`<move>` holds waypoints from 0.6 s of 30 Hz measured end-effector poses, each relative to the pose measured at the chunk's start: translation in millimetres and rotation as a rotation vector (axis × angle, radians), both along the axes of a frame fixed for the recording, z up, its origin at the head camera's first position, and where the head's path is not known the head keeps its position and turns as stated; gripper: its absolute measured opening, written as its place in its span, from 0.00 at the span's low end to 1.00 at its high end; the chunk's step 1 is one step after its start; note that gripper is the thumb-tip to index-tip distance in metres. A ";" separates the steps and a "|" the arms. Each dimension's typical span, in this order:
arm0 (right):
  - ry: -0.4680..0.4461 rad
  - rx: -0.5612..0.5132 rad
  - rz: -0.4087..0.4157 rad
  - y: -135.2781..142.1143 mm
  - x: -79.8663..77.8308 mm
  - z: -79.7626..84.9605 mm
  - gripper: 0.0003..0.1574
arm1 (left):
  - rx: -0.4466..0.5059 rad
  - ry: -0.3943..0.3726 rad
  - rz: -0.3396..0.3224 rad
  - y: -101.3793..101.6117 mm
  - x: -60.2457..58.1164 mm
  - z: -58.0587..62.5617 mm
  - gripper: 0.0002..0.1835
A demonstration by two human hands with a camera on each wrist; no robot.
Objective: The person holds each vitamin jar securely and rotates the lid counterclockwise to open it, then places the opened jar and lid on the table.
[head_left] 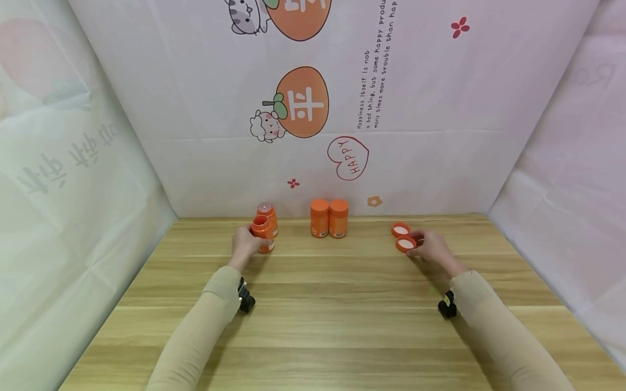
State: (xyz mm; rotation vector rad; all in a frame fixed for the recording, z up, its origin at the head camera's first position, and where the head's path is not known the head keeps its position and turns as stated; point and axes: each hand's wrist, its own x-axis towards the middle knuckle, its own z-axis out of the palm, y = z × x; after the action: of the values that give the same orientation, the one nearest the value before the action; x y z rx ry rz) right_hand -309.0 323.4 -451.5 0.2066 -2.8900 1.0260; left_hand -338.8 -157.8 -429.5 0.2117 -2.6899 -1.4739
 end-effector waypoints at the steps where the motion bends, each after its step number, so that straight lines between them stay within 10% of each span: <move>1: -0.003 -0.001 -0.001 0.1 0.3 0.3 0.34 | 0.005 -0.006 0.001 0.1 -0.5 0.1 0.31; 18: 0.002 -0.007 0.011 2.9 -1.7 -2.0 0.33 | -0.005 -0.003 -0.012 -1.7 -3.3 -1.0 0.31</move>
State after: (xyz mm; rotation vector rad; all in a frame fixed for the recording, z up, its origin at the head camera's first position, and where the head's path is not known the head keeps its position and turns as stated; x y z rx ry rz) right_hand -310.7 326.3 -453.5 0.2238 -2.8862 1.0363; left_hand -342.1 -159.5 -430.5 0.1984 -2.7016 -1.4710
